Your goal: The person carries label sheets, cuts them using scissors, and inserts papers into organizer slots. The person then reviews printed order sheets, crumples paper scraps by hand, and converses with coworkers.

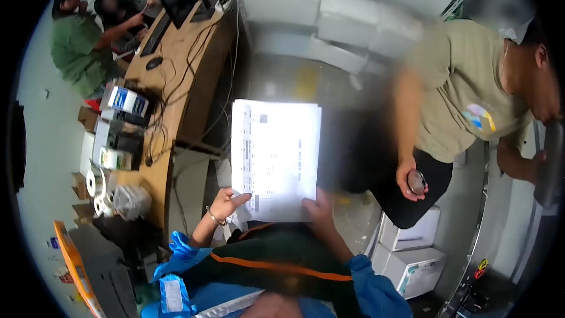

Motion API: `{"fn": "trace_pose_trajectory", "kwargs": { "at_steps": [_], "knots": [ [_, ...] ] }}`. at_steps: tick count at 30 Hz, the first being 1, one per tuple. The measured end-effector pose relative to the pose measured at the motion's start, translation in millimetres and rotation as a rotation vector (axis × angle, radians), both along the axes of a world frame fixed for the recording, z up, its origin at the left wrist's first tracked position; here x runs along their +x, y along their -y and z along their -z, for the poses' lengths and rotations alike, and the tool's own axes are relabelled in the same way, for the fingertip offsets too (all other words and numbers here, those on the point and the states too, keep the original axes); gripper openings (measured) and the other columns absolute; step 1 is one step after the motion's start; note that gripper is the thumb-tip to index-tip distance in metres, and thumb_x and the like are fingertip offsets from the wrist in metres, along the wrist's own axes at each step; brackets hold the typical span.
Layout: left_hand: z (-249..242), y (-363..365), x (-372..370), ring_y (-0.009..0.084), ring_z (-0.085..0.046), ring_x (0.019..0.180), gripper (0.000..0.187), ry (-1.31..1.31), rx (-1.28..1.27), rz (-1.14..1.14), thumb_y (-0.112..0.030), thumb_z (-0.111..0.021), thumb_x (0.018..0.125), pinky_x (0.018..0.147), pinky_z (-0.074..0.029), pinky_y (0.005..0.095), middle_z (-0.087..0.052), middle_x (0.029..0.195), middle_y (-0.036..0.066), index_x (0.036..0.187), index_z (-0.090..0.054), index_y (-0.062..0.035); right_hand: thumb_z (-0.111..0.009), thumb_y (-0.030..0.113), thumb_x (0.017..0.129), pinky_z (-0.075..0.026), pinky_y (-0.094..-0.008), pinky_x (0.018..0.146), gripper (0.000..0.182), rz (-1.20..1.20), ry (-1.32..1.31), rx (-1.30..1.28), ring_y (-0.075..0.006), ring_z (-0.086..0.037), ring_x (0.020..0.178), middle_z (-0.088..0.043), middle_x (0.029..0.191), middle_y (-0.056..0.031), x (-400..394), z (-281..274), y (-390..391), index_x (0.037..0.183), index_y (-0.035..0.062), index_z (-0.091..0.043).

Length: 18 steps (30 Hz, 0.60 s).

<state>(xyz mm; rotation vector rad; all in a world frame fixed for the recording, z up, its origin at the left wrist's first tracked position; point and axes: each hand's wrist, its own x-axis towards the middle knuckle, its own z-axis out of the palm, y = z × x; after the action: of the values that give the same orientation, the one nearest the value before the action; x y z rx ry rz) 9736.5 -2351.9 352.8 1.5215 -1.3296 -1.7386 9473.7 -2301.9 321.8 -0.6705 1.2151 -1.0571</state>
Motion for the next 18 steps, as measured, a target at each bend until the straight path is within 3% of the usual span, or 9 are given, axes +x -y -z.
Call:
{"fn": "trace_pose_trajectory", "kwargs": {
  "at_steps": [3,4,7,12,13,18],
  "knots": [
    [-24,56,-2,0.0146,-0.059,0.077,0.021,-0.071,0.066,-0.051,-0.010,-0.062,0.077,0.070,-0.047,0.0270,-0.064,0.088,0.009,0.096,-0.063,-0.0004,-0.053,0.007,0.079,-0.036,-0.0321,0.089,0.044,-0.011,0.187,0.137,-0.0194,-0.050,0.098,-0.053,0.110,-0.0098,-4,-24,68,0.121,0.0024,-0.042],
    [-28,71,-4,0.0148,-0.059,0.077,0.021,-0.064,0.082,-0.026,-0.010,-0.063,0.077,0.070,-0.047,0.0271,-0.064,0.088,0.009,0.096,-0.063,-0.0003,-0.057,0.013,0.079,-0.036,-0.0339,0.089,0.046,-0.014,0.211,0.222,-0.0211,-0.049,0.099,-0.052,0.109,-0.0120,-4,-29,88,0.120,0.0025,-0.042],
    [-20,104,-16,0.0141,-0.060,0.077,0.024,-0.179,0.055,0.038,-0.010,-0.066,0.074,0.070,-0.048,0.0265,-0.064,0.087,0.009,0.097,-0.062,-0.0011,-0.061,0.017,0.076,-0.037,-0.0364,0.088,0.051,-0.079,0.003,0.226,-0.0234,-0.049,0.100,-0.052,0.109,-0.0144,-7,-58,132,0.120,0.0021,-0.042],
    [11,180,-22,0.0146,-0.060,0.077,0.021,-0.102,0.181,0.133,-0.012,-0.062,0.077,0.067,-0.049,0.0283,-0.063,0.089,0.009,0.096,-0.062,-0.0039,-0.061,0.018,0.074,-0.045,-0.0388,0.081,0.053,-0.061,-0.087,0.311,-0.0264,-0.055,0.092,-0.055,0.104,-0.0163,-42,-9,174,0.122,0.0057,-0.043],
    [12,199,-24,0.0148,-0.060,0.076,0.023,-0.163,0.177,0.150,-0.014,-0.062,0.076,0.067,-0.049,0.0289,-0.063,0.087,0.009,0.097,-0.061,-0.0033,-0.060,0.018,0.076,-0.046,-0.0390,0.080,0.051,-0.003,-0.096,0.433,-0.0258,-0.055,0.093,-0.055,0.104,-0.0150,-39,-21,189,0.123,0.0067,-0.043],
    [41,307,-29,0.0183,-0.060,0.079,0.034,-0.165,0.413,0.249,-0.015,-0.063,0.075,0.071,-0.049,0.0297,-0.062,0.091,0.011,0.104,-0.055,0.0015,-0.057,0.014,0.079,-0.047,-0.0339,0.079,0.047,0.183,-0.025,0.560,-0.0228,-0.056,0.090,-0.056,0.104,-0.0146,-20,-14,248,0.122,0.0019,-0.041]
  ]
}}
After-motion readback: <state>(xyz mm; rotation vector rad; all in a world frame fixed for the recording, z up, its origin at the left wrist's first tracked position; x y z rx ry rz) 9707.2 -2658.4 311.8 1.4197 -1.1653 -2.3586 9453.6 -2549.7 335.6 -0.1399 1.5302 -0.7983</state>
